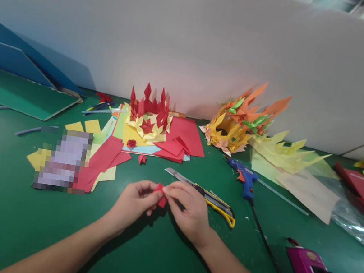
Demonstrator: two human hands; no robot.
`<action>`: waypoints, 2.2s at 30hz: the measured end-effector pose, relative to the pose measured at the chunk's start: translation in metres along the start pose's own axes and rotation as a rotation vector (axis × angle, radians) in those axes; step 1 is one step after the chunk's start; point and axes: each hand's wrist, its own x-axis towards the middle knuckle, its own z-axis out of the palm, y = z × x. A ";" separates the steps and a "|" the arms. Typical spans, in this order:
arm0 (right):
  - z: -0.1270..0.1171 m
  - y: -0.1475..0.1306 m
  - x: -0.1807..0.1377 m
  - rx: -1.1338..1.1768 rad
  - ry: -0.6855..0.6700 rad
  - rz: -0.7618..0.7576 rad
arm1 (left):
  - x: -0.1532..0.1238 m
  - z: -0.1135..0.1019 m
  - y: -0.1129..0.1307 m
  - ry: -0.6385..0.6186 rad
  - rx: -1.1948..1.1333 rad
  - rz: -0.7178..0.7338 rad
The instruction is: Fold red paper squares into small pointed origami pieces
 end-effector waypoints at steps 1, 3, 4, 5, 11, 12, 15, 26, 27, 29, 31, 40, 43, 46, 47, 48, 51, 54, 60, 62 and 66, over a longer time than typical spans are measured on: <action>-0.001 0.001 0.000 -0.007 -0.018 -0.017 | 0.000 0.000 0.000 -0.005 -0.003 -0.005; -0.003 0.002 0.001 -0.025 -0.051 -0.054 | 0.001 -0.001 0.000 -0.019 -0.008 -0.011; -0.004 0.003 0.001 -0.034 -0.064 -0.072 | 0.001 -0.002 0.001 -0.028 -0.011 -0.013; -0.006 0.004 0.001 -0.042 -0.071 -0.087 | 0.002 -0.003 0.001 -0.041 -0.017 -0.014; -0.011 0.009 0.001 -0.052 -0.103 -0.175 | 0.004 -0.005 0.000 -0.138 -0.095 -0.052; -0.011 0.010 0.001 -0.055 -0.108 -0.188 | 0.004 -0.005 -0.001 -0.142 -0.106 -0.059; -0.012 0.011 0.002 -0.085 -0.131 -0.224 | 0.005 -0.006 -0.003 -0.142 -0.106 -0.067; -0.004 -0.002 0.003 0.166 -0.062 0.171 | 0.003 -0.002 0.001 -0.005 0.122 0.060; -0.002 -0.003 0.003 0.202 -0.062 0.244 | 0.003 -0.002 0.000 0.010 0.140 0.079; 0.002 -0.003 0.003 0.274 -0.062 0.371 | 0.004 -0.003 -0.002 0.036 0.176 0.104; 0.004 -0.002 0.004 0.345 -0.049 0.474 | 0.006 -0.004 -0.005 0.056 0.212 0.130; 0.003 -0.002 0.006 0.479 -0.068 0.604 | 0.004 -0.004 -0.002 0.037 0.254 0.137; 0.003 -0.004 0.005 0.380 -0.045 0.470 | 0.003 -0.004 0.000 0.041 0.255 0.093; 0.002 -0.006 0.004 0.251 -0.043 0.291 | 0.003 -0.005 -0.002 0.052 0.309 0.130; 0.002 -0.006 0.004 0.222 -0.049 0.249 | 0.003 -0.005 -0.003 0.056 0.347 0.152; 0.002 -0.006 0.004 0.206 -0.054 0.222 | 0.003 -0.006 -0.004 0.057 0.390 0.176; 0.002 -0.006 0.004 0.193 -0.042 0.214 | 0.002 -0.005 -0.005 0.041 0.501 0.243; 0.003 -0.007 0.005 0.203 -0.016 0.238 | 0.000 -0.003 -0.003 0.026 0.531 0.271; 0.003 -0.007 0.006 0.224 -0.033 0.271 | -0.001 -0.003 -0.004 0.015 0.490 0.195; 0.002 -0.006 0.005 0.213 -0.041 0.237 | 0.000 -0.003 -0.005 0.005 0.435 0.138; 0.001 -0.003 0.003 0.128 -0.017 0.147 | 0.002 -0.003 -0.004 0.000 0.324 0.083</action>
